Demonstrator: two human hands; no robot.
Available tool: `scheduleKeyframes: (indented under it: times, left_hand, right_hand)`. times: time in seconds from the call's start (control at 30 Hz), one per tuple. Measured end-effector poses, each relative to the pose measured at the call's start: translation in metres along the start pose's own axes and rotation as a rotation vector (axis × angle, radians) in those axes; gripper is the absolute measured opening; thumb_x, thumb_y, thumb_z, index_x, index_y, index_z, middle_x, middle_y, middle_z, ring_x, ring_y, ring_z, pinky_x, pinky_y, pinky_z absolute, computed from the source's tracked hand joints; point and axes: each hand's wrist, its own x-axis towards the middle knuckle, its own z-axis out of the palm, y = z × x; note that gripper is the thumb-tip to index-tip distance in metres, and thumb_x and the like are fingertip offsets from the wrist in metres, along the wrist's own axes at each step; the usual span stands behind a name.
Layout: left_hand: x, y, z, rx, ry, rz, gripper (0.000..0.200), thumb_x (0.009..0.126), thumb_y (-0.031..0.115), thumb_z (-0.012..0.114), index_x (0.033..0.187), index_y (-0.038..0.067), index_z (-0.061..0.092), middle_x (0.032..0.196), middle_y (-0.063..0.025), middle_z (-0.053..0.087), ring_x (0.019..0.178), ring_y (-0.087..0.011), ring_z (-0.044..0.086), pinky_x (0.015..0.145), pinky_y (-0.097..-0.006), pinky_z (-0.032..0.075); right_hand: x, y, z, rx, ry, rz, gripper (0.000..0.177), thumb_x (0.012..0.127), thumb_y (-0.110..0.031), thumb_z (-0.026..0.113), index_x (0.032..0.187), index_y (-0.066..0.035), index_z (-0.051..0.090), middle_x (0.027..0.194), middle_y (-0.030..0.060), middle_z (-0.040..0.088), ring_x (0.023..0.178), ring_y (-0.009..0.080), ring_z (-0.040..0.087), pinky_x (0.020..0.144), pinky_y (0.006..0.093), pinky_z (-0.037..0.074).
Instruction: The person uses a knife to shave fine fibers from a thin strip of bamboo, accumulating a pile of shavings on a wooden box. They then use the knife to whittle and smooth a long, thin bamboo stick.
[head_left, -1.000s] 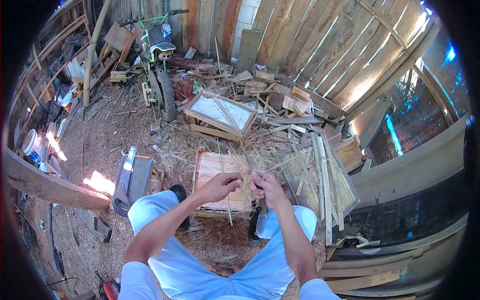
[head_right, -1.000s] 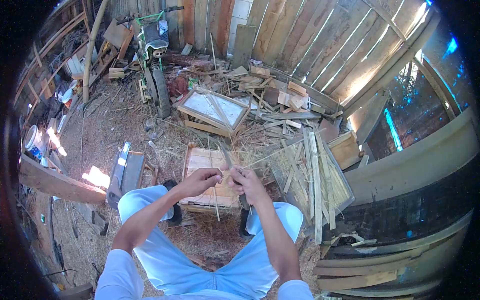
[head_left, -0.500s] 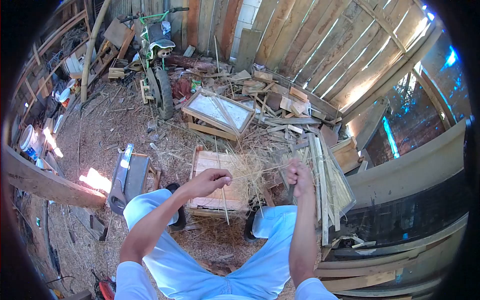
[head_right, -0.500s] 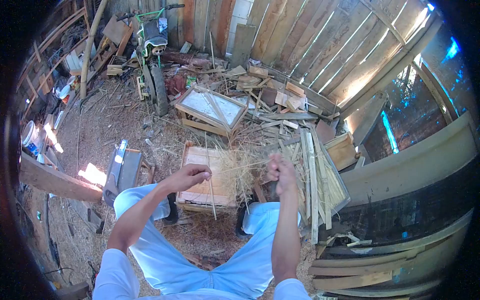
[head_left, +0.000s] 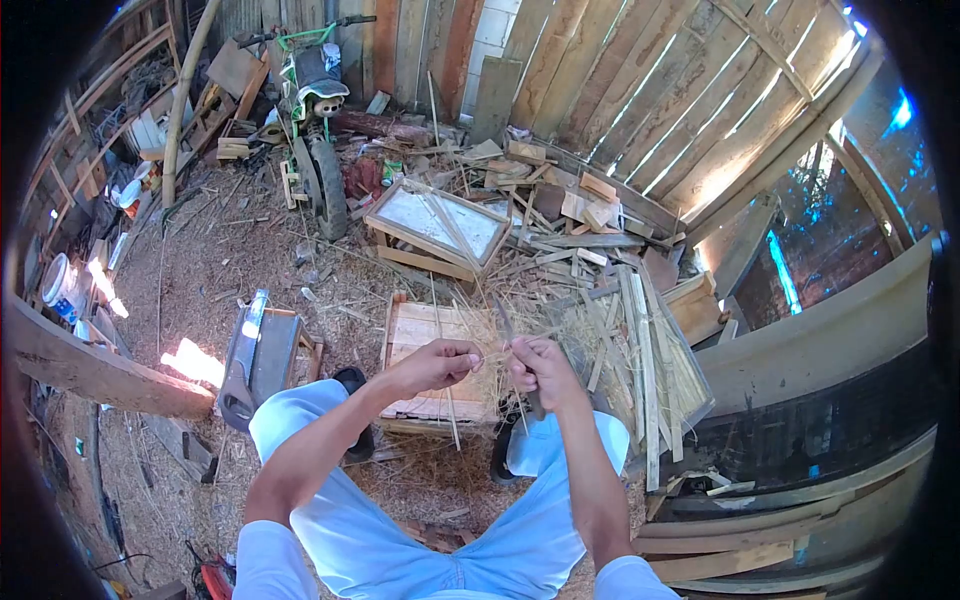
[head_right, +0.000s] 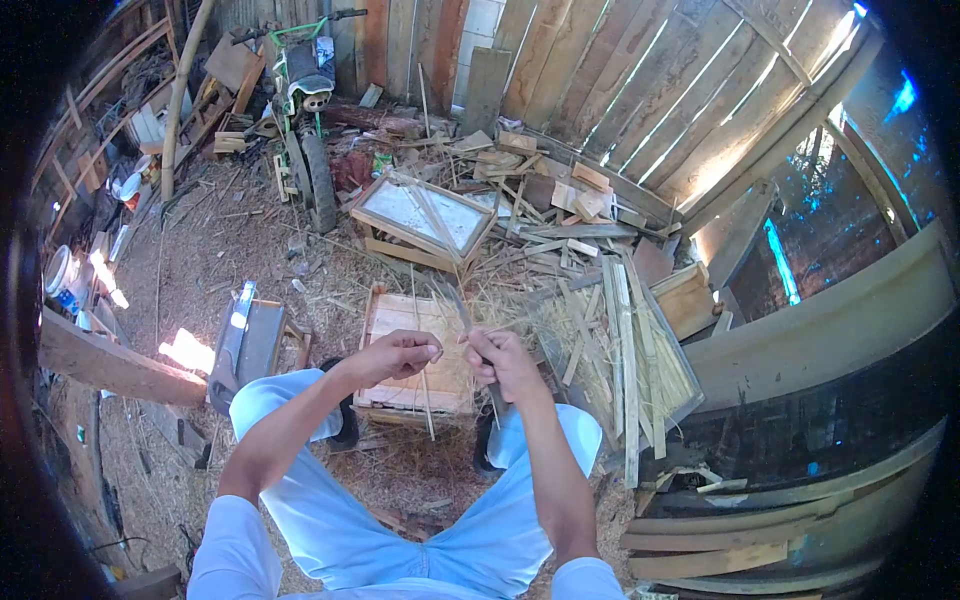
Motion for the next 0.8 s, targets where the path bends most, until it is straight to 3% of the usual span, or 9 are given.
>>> scheduleKeyframes:
  times: [0.23,0.33,0.4,0.8]
  left_hand:
    - [-0.005,0.015,0.010,0.073,0.007,-0.043,0.026,0.096,0.034,0.051,0.090,0.009,0.057,0.062,0.0082,0.034,0.054,-0.0023,0.027,0.047,-0.0194,0.023]
    - [-0.002,0.008,0.004,0.049,-0.027,-0.005,0.025,0.096,0.033,0.051,0.090,0.010,0.057,0.064,0.0083,0.036,0.056,-0.0021,0.028,0.047,-0.0189,0.023]
    - [-0.009,0.007,-0.005,0.076,-0.013,-0.030,0.025,0.096,0.033,0.051,0.090,0.010,0.058,0.066,0.0083,0.038,0.056,-0.0019,0.029,0.047,-0.0186,0.024]
    - [-0.013,0.012,-0.015,0.131,-0.013,-0.060,0.023,0.095,0.030,0.053,0.095,0.007,0.060,0.068,0.0077,0.042,0.057,-0.0015,0.032,0.047,-0.0185,0.027]
  right_hand:
    - [-0.010,-0.010,-0.008,-0.090,-0.002,0.000,0.034,0.091,-0.031,0.058,0.099,0.002,0.057,0.063,-0.0033,0.047,0.047,0.0019,0.037,0.040,0.0164,0.028]
    - [-0.009,-0.010,-0.014,-0.068,-0.008,0.000,0.032,0.091,-0.027,0.058,0.101,0.004,0.056,0.062,-0.0019,0.047,0.046,0.0023,0.038,0.039,0.0160,0.029]
    - [-0.011,-0.014,-0.025,-0.015,0.104,-0.074,0.033,0.092,-0.029,0.058,0.100,0.003,0.057,0.064,-0.0025,0.047,0.047,0.0018,0.037,0.040,0.0158,0.028]
    - [-0.017,-0.022,-0.039,0.072,0.114,-0.101,0.030,0.092,-0.027,0.058,0.099,0.002,0.055,0.064,-0.0030,0.045,0.047,0.0020,0.038,0.040,0.0150,0.029]
